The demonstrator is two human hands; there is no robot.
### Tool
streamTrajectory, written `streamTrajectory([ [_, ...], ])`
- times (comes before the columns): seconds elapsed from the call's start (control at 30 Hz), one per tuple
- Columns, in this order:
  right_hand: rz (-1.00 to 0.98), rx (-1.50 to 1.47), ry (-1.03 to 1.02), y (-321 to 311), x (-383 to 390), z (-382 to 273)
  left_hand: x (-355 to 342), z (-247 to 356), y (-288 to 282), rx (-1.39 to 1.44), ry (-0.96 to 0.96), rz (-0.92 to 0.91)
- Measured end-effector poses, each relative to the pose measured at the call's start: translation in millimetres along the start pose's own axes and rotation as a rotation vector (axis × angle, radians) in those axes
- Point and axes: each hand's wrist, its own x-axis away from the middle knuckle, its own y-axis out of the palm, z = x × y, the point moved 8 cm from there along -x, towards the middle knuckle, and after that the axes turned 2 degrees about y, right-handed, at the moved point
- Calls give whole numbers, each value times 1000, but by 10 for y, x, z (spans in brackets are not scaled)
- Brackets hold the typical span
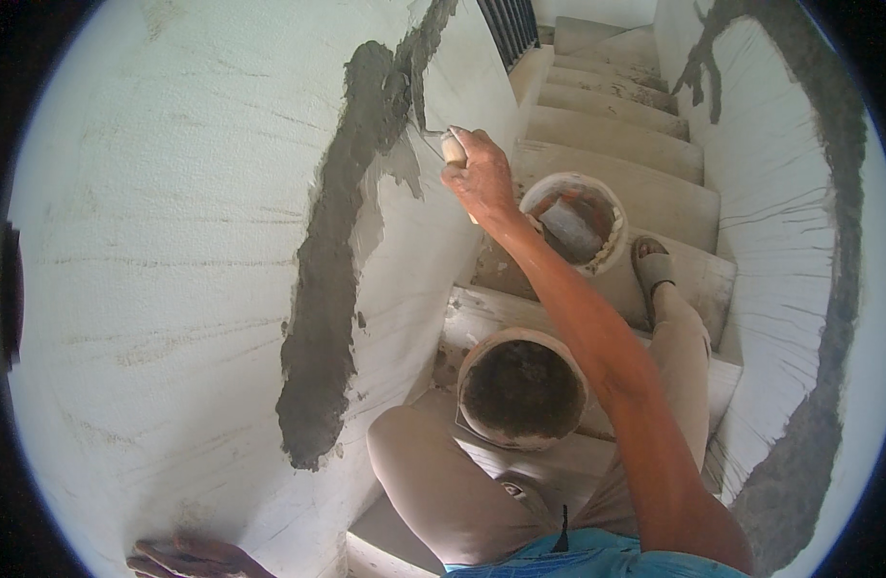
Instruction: The person scoops cement from a bucket with a trowel and applies it to a vertical wall surface next to a staircase. They repeatedly smooth and spread the cement along the wall using the trowel.
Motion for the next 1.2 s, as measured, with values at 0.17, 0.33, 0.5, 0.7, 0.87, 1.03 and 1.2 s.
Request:
streamTrajectory([
  [0.17,-18,172,-26,104,57,-170,-31,64,-4,-8,64,16],
  [0.33,0,115,-63,95,263,-221,17,-9,21,6,28,-32],
  [0.5,-107,178,-57,-40,384,-226,-1,17,-3,-19,31,-12],
  [0.7,-29,249,-60,-60,68,-181,-31,57,-18,-6,51,23],
  [0.87,-26,281,-80,39,20,-176,-22,36,-9,-14,54,37],
  [1.03,-98,164,-94,-8,550,-231,-43,18,-18,-48,55,51],
  [1.2,44,116,-133,-120,571,-152,-43,19,-40,-17,66,31],
])
